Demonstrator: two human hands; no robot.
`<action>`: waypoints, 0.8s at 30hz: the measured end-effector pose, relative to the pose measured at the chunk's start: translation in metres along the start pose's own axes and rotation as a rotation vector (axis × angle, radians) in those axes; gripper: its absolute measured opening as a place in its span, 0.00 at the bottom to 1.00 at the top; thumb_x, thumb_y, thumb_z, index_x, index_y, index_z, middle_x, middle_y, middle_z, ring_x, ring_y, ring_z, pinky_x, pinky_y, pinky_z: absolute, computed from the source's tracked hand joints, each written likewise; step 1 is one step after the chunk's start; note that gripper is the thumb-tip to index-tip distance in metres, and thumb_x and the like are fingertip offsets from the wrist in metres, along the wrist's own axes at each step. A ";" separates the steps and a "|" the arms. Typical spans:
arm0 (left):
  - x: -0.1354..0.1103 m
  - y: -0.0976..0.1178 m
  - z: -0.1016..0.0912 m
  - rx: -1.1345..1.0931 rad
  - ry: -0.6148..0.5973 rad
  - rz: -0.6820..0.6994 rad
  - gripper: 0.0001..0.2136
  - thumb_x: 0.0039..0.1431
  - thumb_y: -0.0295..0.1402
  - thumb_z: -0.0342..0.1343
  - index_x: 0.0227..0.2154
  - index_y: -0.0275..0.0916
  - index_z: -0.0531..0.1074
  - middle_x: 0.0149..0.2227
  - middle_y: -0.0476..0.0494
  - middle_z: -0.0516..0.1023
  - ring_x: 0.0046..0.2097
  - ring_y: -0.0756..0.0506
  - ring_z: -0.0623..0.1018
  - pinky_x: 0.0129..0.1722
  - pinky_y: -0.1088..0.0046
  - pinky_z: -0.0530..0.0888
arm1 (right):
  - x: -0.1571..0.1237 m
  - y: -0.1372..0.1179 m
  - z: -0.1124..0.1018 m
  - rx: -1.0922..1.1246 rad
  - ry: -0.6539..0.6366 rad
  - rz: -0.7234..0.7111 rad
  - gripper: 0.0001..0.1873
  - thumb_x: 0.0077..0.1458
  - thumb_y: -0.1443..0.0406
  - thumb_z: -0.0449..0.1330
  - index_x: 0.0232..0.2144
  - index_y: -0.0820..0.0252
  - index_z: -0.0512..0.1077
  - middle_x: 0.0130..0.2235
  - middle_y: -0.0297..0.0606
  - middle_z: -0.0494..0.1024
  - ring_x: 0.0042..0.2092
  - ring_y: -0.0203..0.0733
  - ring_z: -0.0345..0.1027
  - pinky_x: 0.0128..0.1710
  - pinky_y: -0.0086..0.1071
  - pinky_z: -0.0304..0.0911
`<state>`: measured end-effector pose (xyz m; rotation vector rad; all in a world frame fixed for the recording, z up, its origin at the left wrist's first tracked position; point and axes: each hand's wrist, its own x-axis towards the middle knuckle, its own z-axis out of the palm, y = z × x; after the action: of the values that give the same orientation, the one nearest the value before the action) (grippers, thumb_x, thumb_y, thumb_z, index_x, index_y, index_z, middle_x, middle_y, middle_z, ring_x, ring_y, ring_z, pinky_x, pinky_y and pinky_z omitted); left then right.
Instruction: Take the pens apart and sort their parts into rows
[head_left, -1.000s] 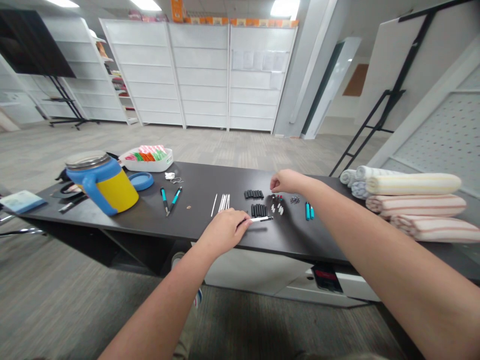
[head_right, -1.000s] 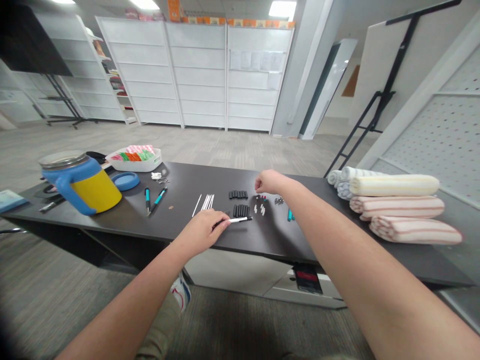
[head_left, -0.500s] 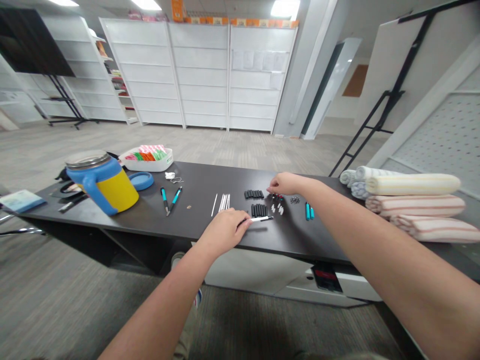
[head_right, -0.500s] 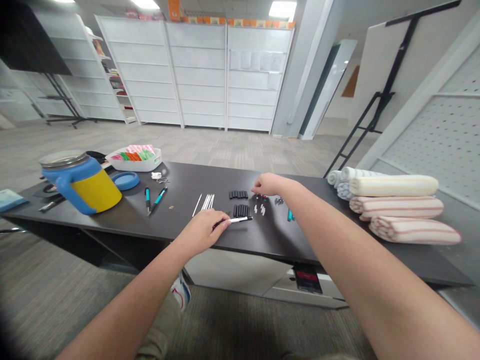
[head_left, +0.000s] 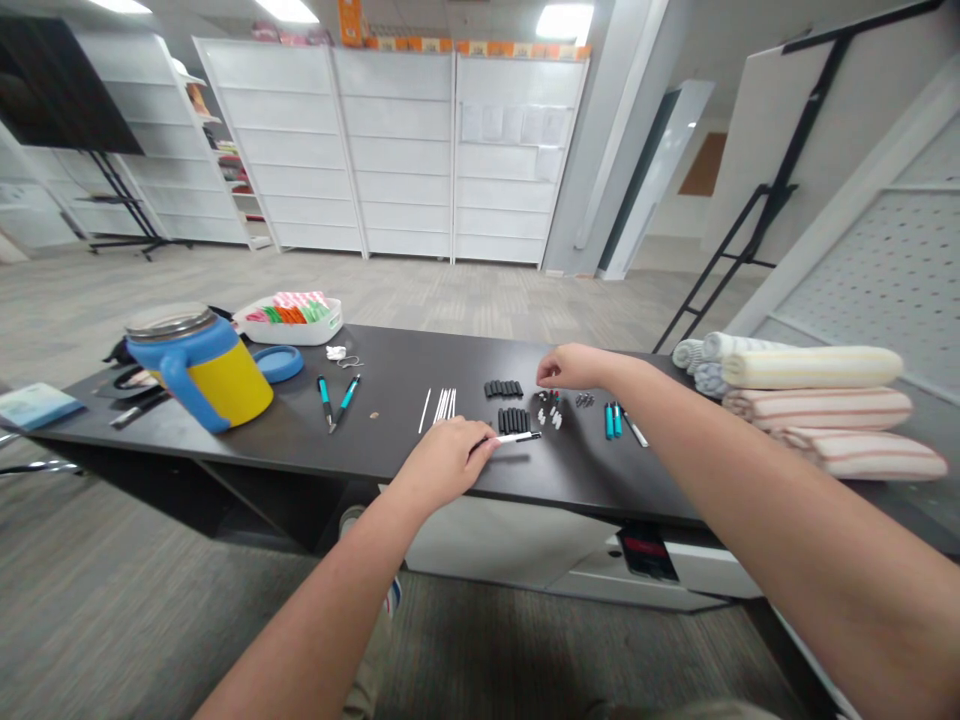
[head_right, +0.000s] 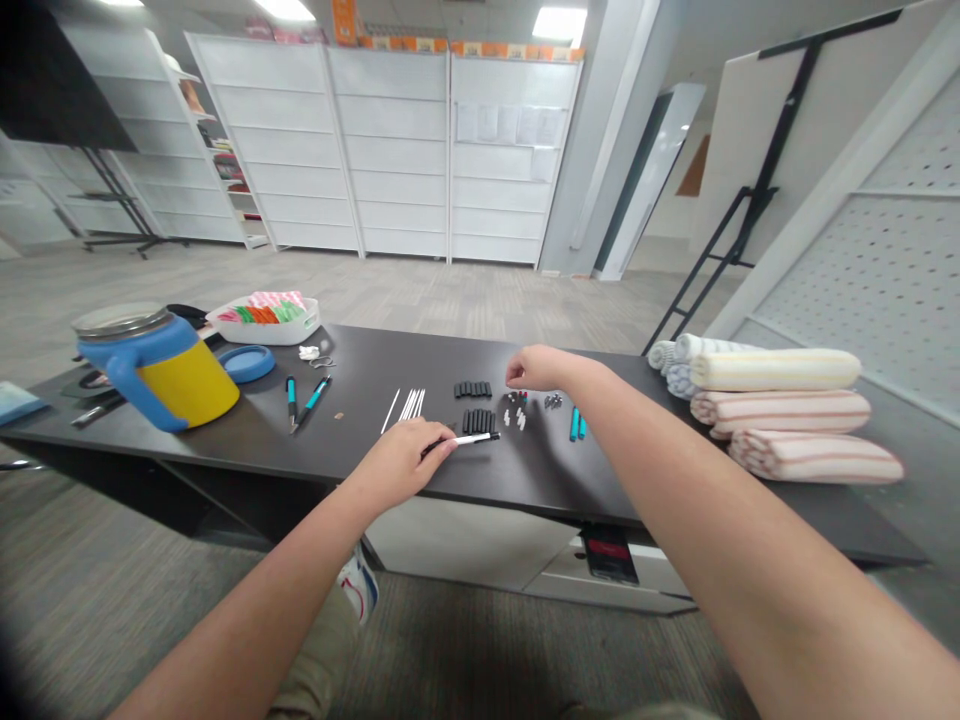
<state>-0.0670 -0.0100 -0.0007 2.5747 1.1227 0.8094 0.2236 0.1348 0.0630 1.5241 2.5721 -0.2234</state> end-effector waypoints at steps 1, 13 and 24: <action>0.000 0.000 0.000 -0.001 0.001 0.000 0.12 0.73 0.38 0.48 0.43 0.42 0.77 0.39 0.45 0.82 0.41 0.43 0.77 0.44 0.65 0.70 | -0.001 0.001 -0.002 0.003 -0.008 -0.015 0.12 0.57 0.61 0.63 0.41 0.52 0.83 0.39 0.35 0.85 0.40 0.42 0.77 0.38 0.30 0.64; 0.000 -0.001 0.001 -0.003 0.000 -0.010 0.12 0.73 0.38 0.49 0.42 0.42 0.77 0.39 0.46 0.82 0.41 0.43 0.77 0.44 0.66 0.70 | 0.009 -0.002 -0.004 -0.064 -0.121 -0.061 0.18 0.46 0.57 0.71 0.42 0.48 0.84 0.49 0.36 0.83 0.49 0.50 0.76 0.44 0.34 0.66; 0.000 -0.002 0.002 -0.004 0.005 -0.014 0.12 0.73 0.38 0.49 0.42 0.41 0.77 0.39 0.45 0.82 0.42 0.43 0.77 0.45 0.65 0.71 | 0.008 0.000 -0.003 -0.071 -0.136 -0.087 0.15 0.48 0.57 0.70 0.41 0.48 0.84 0.47 0.37 0.83 0.48 0.49 0.76 0.46 0.34 0.65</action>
<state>-0.0671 -0.0090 -0.0027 2.5602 1.1375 0.8150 0.2197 0.1429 0.0644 1.3270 2.5137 -0.2341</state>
